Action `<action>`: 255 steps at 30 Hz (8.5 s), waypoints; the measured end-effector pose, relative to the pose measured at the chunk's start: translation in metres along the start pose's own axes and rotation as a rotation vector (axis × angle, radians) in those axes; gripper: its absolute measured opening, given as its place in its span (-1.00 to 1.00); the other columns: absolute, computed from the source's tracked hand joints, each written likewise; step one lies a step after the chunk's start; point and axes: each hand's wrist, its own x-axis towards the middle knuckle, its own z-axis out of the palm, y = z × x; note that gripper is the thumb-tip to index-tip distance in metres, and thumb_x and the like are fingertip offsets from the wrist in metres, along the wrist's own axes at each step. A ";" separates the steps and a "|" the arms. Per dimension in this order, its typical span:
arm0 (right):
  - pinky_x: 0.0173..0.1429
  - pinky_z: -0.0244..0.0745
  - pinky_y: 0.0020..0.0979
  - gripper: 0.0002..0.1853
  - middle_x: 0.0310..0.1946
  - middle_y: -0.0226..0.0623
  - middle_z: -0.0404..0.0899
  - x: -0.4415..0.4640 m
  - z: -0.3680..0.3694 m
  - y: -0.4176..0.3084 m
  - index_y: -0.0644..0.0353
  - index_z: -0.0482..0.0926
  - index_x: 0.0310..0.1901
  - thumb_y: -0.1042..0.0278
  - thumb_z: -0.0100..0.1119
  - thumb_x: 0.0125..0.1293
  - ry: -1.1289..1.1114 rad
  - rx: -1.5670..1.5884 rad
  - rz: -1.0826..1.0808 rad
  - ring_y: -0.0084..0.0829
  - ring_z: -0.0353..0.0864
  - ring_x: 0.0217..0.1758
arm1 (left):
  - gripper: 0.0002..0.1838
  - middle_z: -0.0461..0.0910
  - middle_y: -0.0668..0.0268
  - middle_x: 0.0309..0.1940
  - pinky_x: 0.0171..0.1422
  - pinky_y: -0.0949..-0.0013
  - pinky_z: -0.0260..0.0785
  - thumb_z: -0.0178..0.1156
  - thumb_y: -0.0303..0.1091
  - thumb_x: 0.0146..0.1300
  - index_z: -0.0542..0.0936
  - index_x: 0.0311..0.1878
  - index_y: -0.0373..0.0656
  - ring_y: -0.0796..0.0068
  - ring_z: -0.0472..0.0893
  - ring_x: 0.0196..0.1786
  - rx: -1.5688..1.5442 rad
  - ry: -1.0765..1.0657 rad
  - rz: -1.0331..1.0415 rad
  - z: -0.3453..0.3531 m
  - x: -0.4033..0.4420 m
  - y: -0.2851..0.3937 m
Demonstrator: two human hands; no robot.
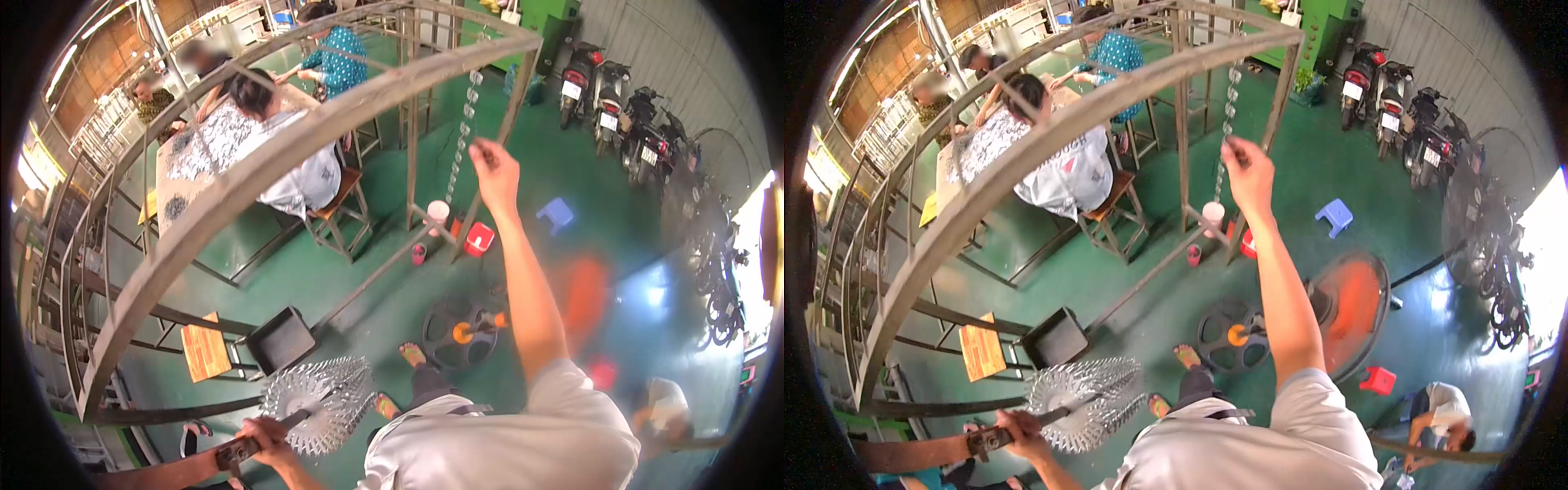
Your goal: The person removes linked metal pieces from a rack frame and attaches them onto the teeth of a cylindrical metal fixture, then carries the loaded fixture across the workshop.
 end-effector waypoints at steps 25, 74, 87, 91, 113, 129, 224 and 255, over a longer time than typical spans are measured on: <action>-0.08 0.54 -0.21 -0.70 -0.21 -0.29 0.76 0.208 0.080 -0.007 0.12 0.76 -0.17 0.07 0.20 0.36 0.678 -0.214 -0.297 -0.20 0.72 -0.16 | -0.55 0.10 0.46 -0.78 -0.76 0.53 -0.07 -0.01 -0.19 0.54 0.19 -0.54 -0.05 0.71 0.05 -0.79 0.135 0.123 0.177 0.061 0.013 0.004; -0.35 0.31 -0.55 -0.90 -0.50 -0.31 0.59 -0.246 0.046 -0.064 0.47 0.67 -0.26 0.65 0.33 0.19 -0.671 0.518 0.185 -0.57 0.42 -0.45 | -0.45 0.06 0.42 -0.80 -0.69 0.45 -0.05 -0.17 -0.14 0.60 0.16 -0.64 -0.03 0.61 0.02 -0.79 0.254 0.313 0.150 0.104 0.025 0.080; -0.30 0.17 -0.41 -0.79 -0.61 -0.39 0.51 -0.308 0.066 -0.079 0.37 0.68 -0.25 0.71 0.41 0.04 -0.993 0.801 -0.148 -0.52 0.32 -0.59 | -0.43 0.06 0.43 -0.81 -0.69 0.45 -0.01 -0.22 -0.11 0.61 0.15 -0.66 0.00 0.62 0.01 -0.80 0.320 0.266 0.221 0.122 0.032 0.098; -0.30 0.18 -0.41 -0.78 -0.61 -0.42 0.53 -0.319 0.076 -0.083 0.35 0.70 -0.25 0.70 0.42 0.01 -0.983 0.802 -0.185 -0.50 0.36 -0.58 | -0.43 0.07 0.43 -0.81 -0.70 0.46 0.00 -0.22 -0.11 0.61 0.16 -0.66 0.00 0.62 0.01 -0.81 0.307 0.244 0.225 0.120 0.033 0.097; -0.29 0.39 -0.43 -0.87 -0.52 -0.28 0.64 -0.301 0.076 -0.072 0.27 0.73 -0.29 0.44 0.43 0.14 -1.085 0.640 0.023 -0.43 0.54 -0.49 | -0.41 0.03 0.43 -0.81 -0.69 0.43 -0.11 -0.20 -0.04 0.59 0.13 -0.67 0.02 0.59 -0.04 -0.77 0.214 0.282 0.140 0.090 0.032 0.088; -0.37 0.39 -0.58 -0.80 -0.53 -0.41 0.63 -0.269 0.013 0.050 0.38 0.70 -0.20 0.37 0.30 0.32 -0.955 0.165 0.677 -0.69 0.51 -0.49 | -0.39 0.00 0.47 -0.82 -0.66 0.48 -0.01 -0.16 -0.03 0.57 0.13 -0.72 0.07 0.62 -0.01 -0.77 0.310 0.272 0.058 0.063 0.038 0.086; -0.51 0.24 -0.23 -0.82 -0.76 -0.13 0.35 -0.386 0.117 -0.111 0.30 0.43 -0.64 0.44 0.16 0.01 -1.190 0.578 0.301 -0.40 0.28 -0.68 | -0.20 0.50 -0.02 0.21 0.21 0.19 0.37 0.12 0.32 0.29 0.49 0.22 -0.30 0.16 0.55 0.12 0.444 -0.467 -1.276 -0.074 -0.129 -0.070; -0.49 0.12 -0.39 -0.59 -0.74 -0.54 0.23 -0.500 0.071 -0.115 0.14 0.26 -0.68 0.42 0.19 0.30 -1.106 0.399 0.215 -0.64 0.21 -0.62 | -0.01 0.52 0.03 0.23 0.34 0.16 0.36 0.09 0.53 0.14 0.55 0.20 -0.33 0.13 0.57 0.18 0.486 -1.041 -1.507 -0.209 -0.269 -0.038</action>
